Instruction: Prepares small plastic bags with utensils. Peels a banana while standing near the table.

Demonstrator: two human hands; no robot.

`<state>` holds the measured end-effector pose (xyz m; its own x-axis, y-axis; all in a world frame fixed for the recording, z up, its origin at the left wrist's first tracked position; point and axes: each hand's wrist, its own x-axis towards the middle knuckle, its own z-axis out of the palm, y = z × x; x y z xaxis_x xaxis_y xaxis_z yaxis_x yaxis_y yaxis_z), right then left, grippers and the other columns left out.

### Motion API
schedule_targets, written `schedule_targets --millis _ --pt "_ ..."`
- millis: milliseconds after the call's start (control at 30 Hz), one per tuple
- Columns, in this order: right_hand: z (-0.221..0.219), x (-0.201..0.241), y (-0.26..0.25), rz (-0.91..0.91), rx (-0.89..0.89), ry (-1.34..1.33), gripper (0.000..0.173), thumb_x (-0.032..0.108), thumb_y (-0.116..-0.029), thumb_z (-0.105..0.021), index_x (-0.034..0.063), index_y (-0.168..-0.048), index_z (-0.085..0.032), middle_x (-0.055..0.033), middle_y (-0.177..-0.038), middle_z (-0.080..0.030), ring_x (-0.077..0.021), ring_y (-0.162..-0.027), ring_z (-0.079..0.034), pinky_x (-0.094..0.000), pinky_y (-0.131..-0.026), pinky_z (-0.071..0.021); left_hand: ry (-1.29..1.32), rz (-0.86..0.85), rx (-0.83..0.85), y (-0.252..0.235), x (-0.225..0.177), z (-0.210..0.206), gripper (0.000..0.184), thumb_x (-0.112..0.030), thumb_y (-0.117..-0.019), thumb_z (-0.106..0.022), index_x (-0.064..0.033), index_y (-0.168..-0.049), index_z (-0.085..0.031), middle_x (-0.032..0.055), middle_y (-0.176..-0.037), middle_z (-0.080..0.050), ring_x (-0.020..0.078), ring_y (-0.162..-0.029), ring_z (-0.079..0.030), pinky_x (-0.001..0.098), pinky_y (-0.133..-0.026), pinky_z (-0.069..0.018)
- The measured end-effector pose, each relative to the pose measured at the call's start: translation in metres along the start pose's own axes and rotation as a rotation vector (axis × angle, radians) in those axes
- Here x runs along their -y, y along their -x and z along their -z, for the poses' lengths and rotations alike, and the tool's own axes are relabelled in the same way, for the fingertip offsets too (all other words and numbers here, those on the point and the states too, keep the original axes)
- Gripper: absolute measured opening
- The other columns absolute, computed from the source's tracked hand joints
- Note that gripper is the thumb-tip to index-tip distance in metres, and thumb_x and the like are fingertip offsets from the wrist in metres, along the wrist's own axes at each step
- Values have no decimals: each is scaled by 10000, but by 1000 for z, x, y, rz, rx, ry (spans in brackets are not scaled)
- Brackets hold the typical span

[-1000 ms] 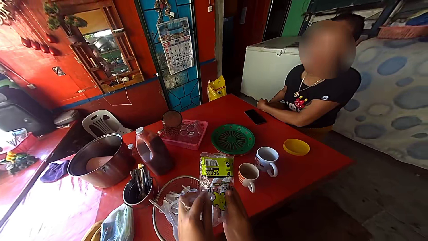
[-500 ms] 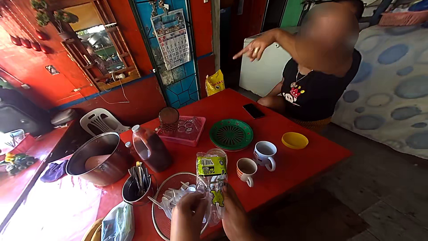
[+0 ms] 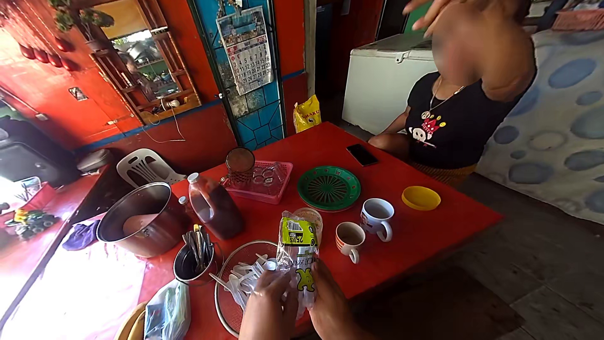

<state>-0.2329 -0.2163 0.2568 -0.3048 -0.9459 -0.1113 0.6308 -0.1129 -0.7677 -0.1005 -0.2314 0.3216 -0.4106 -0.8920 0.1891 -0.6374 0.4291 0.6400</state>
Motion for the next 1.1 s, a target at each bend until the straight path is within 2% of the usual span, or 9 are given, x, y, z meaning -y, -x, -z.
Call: schedule_targets --millis 67,300,367,500,700,833,900,1000,1100 --pt "1 1 -2 -9 -19 6 389 210 -1106 -340 -8 -1413 -436 -133 -1196 -634 -172 -1078 -664 -332 -909 -581 55 39 55 0 1 3 319 -260 -944 -685 -113 -1218 -756 86 -1126 -713 74 -775 -679 213 -675 -582" --pt "0 6 4 -183 75 21 421 285 -1102 -359 50 -1449 -404 -130 -1244 -637 -209 -1111 -673 -388 -899 -598 18 37 -202 -9 14 -8 53 -161 -811 -731 -122 -789 -759 -58 -688 -663 5 -615 -607 186 -593 -524" --pt "0 7 3 -145 70 30 371 214 -1099 -366 25 -1405 -458 -131 -1203 -654 -202 -1083 -680 -372 -895 -599 102 96 -151 -10 15 -3 90 -175 -867 -711 -107 -865 -769 -43 -744 -687 12 -617 -624 192 -590 -545" --pt "0 10 -4 -57 18 37 326 178 -1100 -368 -3 -1337 -498 -149 -1150 -659 -213 -1053 -682 -378 -894 -595 372 308 196 -5 7 11 424 -167 -912 -742 -85 -1307 -611 40 -1221 -703 108 -744 -729 286 -682 -643" --pt "2 -1 -4 96 -19 178 263 162 -1089 -389 -1 -1192 -568 -80 -940 -641 -126 -709 -649 -257 -562 -554 370 346 307 -4 -2 19 439 -7 -888 -638 -79 -1310 -540 62 -1221 -632 85 -640 -654 256 -613 -602" --pt "-1 -3 -5 162 5 191 262 153 -1092 -375 -6 -1191 -558 -73 -924 -628 -117 -652 -618 -249 -526 -534 373 292 264 -2 -4 24 370 -5 -881 -619 -98 -1237 -646 57 -1151 -636 69 -620 -631 235 -597 -591" --pt "-2 1 -5 121 20 140 291 177 -1095 -352 0 -1258 -515 -89 -974 -635 -134 -723 -656 -262 -578 -567 355 288 206 -1 -2 23 288 -41 -916 -619 -110 -1180 -712 38 -1087 -668 72 -620 -644 236 -598 -601" --pt "1 6 -3 23 59 21 376 199 -1097 -359 -14 -1397 -437 -163 -1193 -631 -223 -1068 -673 -375 -904 -592 277 259 110 -1 4 20 150 -175 -969 -670 -137 -1065 -779 -8 -934 -713 51 -609 -644 209 -572 -581" --pt "-2 5 4 -44 84 -31 380 197 -1093 -376 -3 -1416 -396 -163 -1215 -623 -223 -1100 -666 -382 -927 -584 160 159 -20 -2 11 10 138 -267 -935 -708 -180 -968 -810 -70 -826 -704 -3 -656 -606 174 -600 -508"
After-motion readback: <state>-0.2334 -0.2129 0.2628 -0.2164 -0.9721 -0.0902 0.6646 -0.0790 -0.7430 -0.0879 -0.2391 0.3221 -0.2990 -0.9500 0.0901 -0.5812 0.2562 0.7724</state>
